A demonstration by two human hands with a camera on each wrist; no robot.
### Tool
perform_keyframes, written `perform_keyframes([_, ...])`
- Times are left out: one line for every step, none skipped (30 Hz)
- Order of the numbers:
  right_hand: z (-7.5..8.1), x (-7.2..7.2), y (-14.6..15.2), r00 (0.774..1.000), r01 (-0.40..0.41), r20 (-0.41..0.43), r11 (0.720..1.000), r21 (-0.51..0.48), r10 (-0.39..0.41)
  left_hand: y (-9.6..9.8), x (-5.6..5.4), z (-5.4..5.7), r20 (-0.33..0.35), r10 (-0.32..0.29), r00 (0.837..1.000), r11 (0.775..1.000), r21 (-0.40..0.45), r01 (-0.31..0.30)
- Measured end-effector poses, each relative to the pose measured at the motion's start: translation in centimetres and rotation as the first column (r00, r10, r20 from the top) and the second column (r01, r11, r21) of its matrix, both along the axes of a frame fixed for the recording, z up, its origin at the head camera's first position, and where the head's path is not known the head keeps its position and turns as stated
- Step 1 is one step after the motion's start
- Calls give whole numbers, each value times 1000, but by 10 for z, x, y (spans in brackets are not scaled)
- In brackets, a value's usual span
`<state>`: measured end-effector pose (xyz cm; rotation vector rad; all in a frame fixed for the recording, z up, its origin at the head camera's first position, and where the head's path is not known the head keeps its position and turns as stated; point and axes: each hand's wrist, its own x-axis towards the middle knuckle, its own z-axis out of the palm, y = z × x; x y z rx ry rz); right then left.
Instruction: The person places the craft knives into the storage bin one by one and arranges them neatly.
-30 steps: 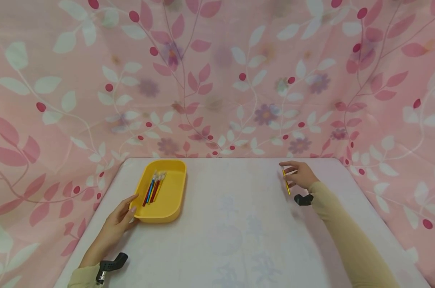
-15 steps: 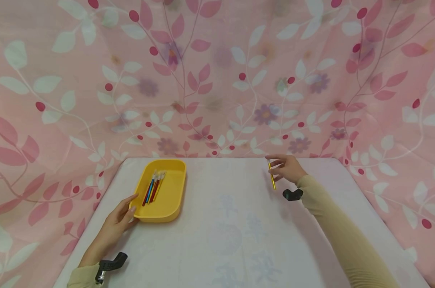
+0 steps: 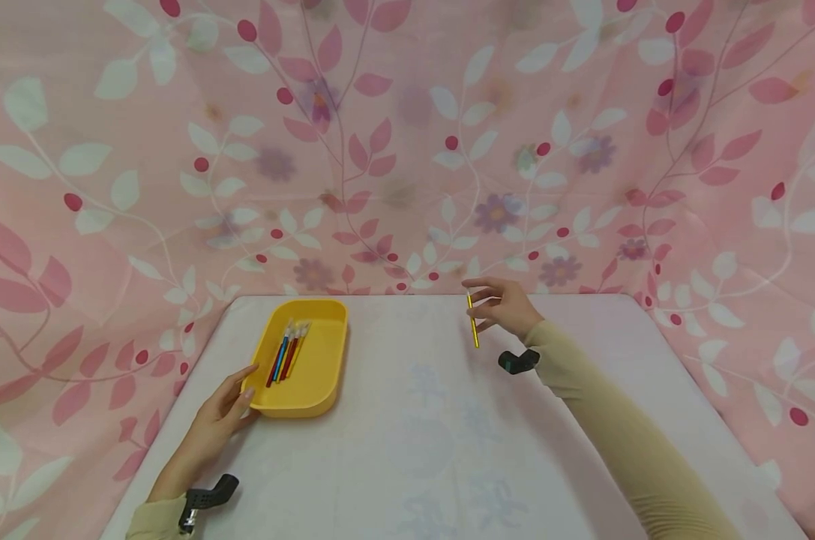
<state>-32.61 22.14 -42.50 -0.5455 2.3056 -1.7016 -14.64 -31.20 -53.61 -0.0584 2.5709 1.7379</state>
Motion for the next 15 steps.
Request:
perform_keyframes([1, 0, -4, 1000, -1, 0, 1000, -7, 1, 0, 0, 0, 0, -1, 1000, 1000, -2, 1])
perform_keyframes([3, 0, -8, 1000, 1, 2, 1000, -13, -1, 0, 0, 0, -1, -2, 1000, 1000, -2, 2])
perform_keyframes([4, 0, -12, 1000, 2, 4, 1000, -22, -2, 0, 0, 0, -2, -2, 1000, 1000, -4, 2])
perform_keyframes([5, 0, -16, 1000, 3, 4, 1000, -27, -3, 0, 1, 1, -3, -1, 1000, 1000, -6, 1])
perform_keyframes([7, 0, -20, 1000, 3, 5, 999, -35, -2, 0, 1, 1, -4, 0, 1000, 1000, -9, 0])
perform_keyframes([8, 0, -24, 1000, -2, 1, 999, -41, 2, 0, 1, 0, -4, 1, 1000, 1000, -14, -1])
perform_keyframes([10, 1, -28, 1000, -5, -1, 999, -46, 5, 0, 1, 0, -5, 2, 1000, 1000, -18, -2])
perform_keyframes([12, 1, -33, 1000, -8, -1, 999, -54, 8, -1, 1, 0, -6, 2, 1000, 1000, -20, -2])
perform_keyframes([13, 1, -37, 1000, -11, -3, 998, -62, 10, -1, 1, 0, -8, 2, 1000, 1000, -22, -2])
perform_keyframes([15, 2, -42, 1000, -16, -9, 998, -65, 15, -1, 1, 0, -9, 3, 1000, 1000, -21, -3])
perform_keyframes([17, 2, -46, 1000, -20, -12, 997, -73, 19, -1, 1, -1, -10, 4, 1000, 1000, -22, -4])
perform_keyframes([18, 3, -50, 1000, -25, -15, 996, -83, 24, -1, 0, -1, -8, 3, 1000, 1000, -25, -3])
perform_keyframes([20, 3, -55, 1000, -24, -15, 995, -96, 23, -1, 0, -1, -7, 3, 1000, 1000, -25, -3])
perform_keyframes([22, 4, -59, 1000, -27, -15, 994, -108, 25, -1, 0, -1, -6, 4, 1000, 1000, -25, -4])
perform_keyframes([23, 5, -63, 999, -28, -18, 993, -118, 26, -1, 0, -1, -5, 5, 1000, 1000, -25, -5])
